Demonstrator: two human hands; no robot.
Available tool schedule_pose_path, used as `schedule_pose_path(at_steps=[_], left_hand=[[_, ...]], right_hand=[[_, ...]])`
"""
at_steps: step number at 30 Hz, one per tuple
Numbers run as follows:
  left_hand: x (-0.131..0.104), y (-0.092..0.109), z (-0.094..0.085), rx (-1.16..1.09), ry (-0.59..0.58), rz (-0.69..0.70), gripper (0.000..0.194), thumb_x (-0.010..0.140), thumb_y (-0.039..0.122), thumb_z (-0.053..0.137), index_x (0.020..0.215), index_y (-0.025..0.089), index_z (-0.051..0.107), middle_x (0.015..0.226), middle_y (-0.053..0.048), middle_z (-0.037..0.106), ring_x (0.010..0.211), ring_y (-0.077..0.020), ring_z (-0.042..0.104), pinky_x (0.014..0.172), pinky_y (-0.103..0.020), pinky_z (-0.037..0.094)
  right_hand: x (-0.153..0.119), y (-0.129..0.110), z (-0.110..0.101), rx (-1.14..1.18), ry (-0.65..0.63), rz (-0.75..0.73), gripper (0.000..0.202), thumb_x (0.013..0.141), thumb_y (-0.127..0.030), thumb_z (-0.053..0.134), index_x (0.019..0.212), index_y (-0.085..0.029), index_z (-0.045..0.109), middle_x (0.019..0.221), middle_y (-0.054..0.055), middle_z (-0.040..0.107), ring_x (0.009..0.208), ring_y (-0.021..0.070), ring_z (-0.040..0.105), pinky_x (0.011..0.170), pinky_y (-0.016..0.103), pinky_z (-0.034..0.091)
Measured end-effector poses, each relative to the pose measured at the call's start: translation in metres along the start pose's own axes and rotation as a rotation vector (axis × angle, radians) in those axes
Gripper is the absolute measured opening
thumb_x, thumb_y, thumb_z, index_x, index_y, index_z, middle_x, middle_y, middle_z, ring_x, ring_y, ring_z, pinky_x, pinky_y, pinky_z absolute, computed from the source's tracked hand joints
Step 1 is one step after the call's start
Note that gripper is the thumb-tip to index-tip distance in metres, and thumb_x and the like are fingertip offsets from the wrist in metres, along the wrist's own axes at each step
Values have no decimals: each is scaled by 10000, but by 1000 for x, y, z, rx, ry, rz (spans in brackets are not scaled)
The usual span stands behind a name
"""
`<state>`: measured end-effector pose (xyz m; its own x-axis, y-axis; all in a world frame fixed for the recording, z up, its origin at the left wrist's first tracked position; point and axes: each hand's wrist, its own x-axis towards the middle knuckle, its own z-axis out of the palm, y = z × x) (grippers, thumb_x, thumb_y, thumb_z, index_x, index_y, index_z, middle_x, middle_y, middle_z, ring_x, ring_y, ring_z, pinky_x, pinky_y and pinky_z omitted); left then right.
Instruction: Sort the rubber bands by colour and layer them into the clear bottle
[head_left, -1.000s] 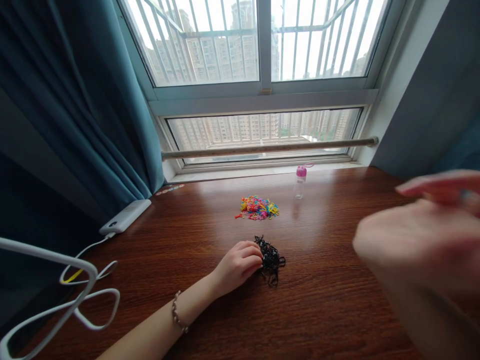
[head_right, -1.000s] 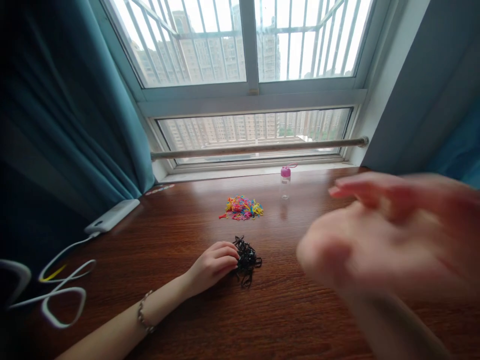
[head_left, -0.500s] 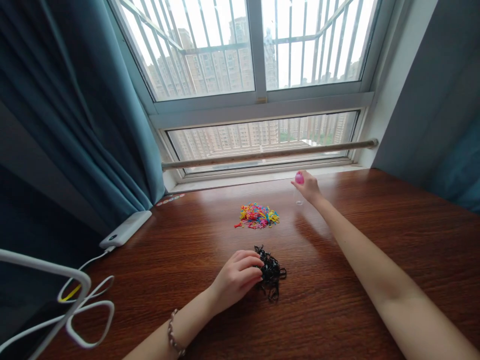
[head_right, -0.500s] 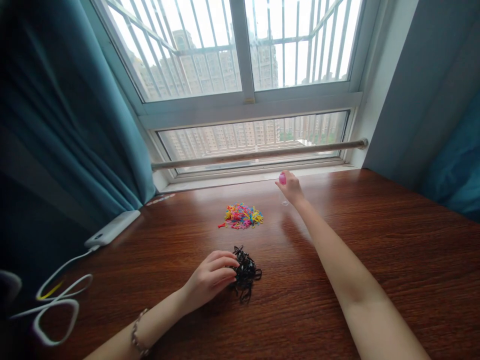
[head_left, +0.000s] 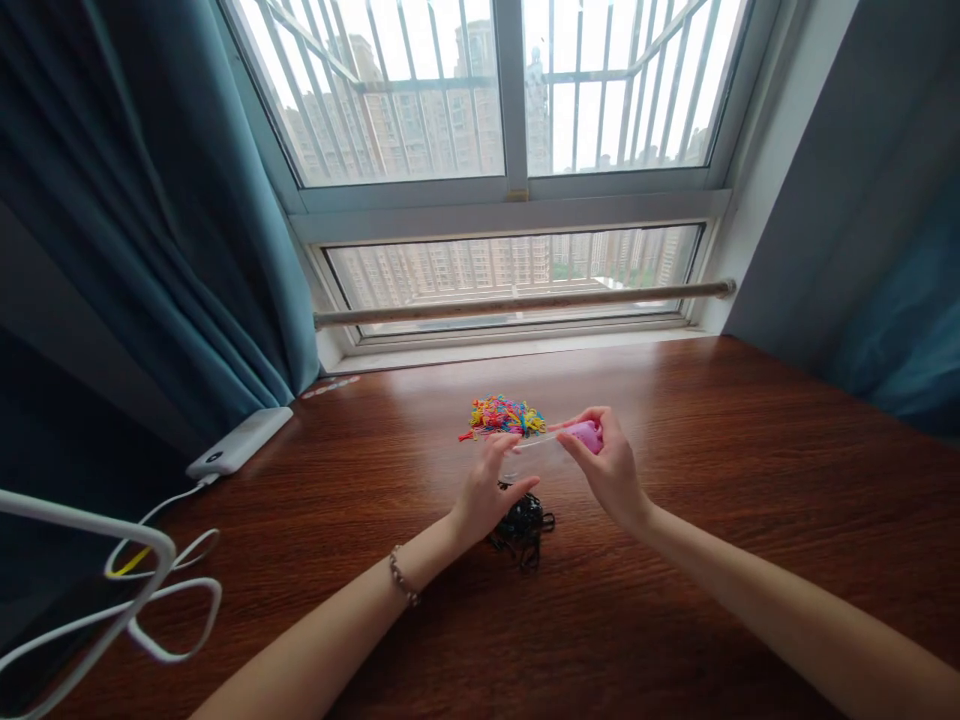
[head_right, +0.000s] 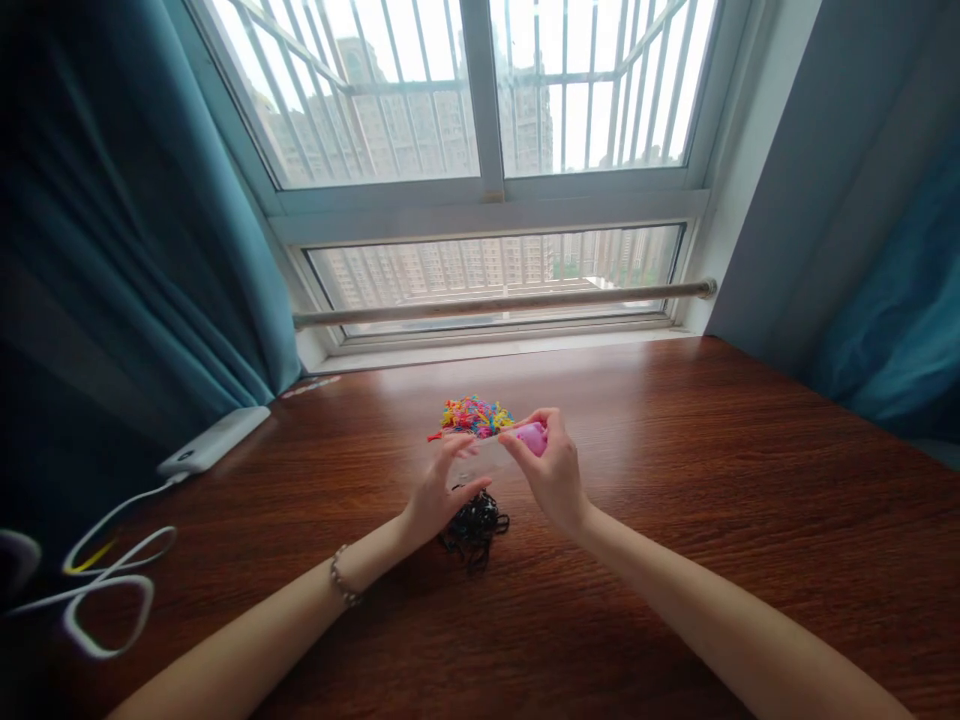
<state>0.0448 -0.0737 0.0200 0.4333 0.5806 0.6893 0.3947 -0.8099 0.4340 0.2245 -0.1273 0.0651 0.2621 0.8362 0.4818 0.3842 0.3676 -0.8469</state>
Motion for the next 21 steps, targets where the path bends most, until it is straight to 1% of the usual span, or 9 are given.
schedule_pose_path(at_steps=[2,4,6,8,12,14,17,19,21], left_hand=[[-4,-4,-1,36,-18,21,491,741,316,625,1163,207,398,1093,-91,522,1026,-208,503,883,-380,431],[-7,-5,-4,97,8,14,484,725,319,641,1145,207,427,1097,-90,536,1038,-222,496,893,-398,417],[-8,-5,-8,151,47,-11,471,692,340,667,1097,201,471,1052,-83,568,1011,-233,506,886,-409,412],[-7,-4,-11,175,63,-31,465,636,385,704,1019,191,525,1000,-80,591,979,-241,517,871,-409,413],[-4,0,-15,136,15,-50,464,562,432,738,919,181,582,951,-75,615,943,-241,536,876,-407,395],[-4,2,-16,88,-20,-110,434,558,428,738,878,174,590,926,-70,623,915,-235,549,866,-398,397],[-7,4,-17,-60,-74,-283,386,578,416,725,822,157,577,846,-57,637,818,-206,578,761,-331,445],[-7,5,-17,-206,-108,-390,355,626,406,696,829,150,558,805,-43,644,746,-176,590,684,-279,455],[-5,3,-18,-305,-111,-458,314,683,405,651,827,146,547,778,-31,643,699,-154,590,644,-251,452]], right_hand=[[1,11,-6,-80,-90,-9,329,817,-512,455,789,-187,495,634,7,579,573,143,546,545,237,412],[3,23,-10,-113,-218,29,388,852,-521,371,703,-187,500,521,-18,530,467,124,515,476,221,378],[5,32,-11,-111,-285,93,430,857,-534,345,633,-191,477,447,-37,484,383,109,466,425,213,341],[5,37,-10,-127,-260,118,454,852,-535,355,570,-193,449,417,-41,458,375,103,441,421,212,322],[3,41,-8,-159,-204,66,465,862,-496,365,523,-187,438,432,-30,444,439,104,440,466,214,314],[2,40,-9,-175,-201,25,438,867,-470,369,551,-181,461,449,-34,441,449,101,428,476,217,304],[2,35,-12,-205,-191,-71,334,857,-429,415,680,-172,535,499,-37,458,469,98,417,497,222,300],[5,30,-15,-174,-206,-142,247,838,-392,460,807,-169,561,599,-19,519,536,108,456,540,225,331],[8,25,-17,-62,-266,-185,203,812,-345,504,908,-173,553,778,18,577,681,133,515,626,234,375]])
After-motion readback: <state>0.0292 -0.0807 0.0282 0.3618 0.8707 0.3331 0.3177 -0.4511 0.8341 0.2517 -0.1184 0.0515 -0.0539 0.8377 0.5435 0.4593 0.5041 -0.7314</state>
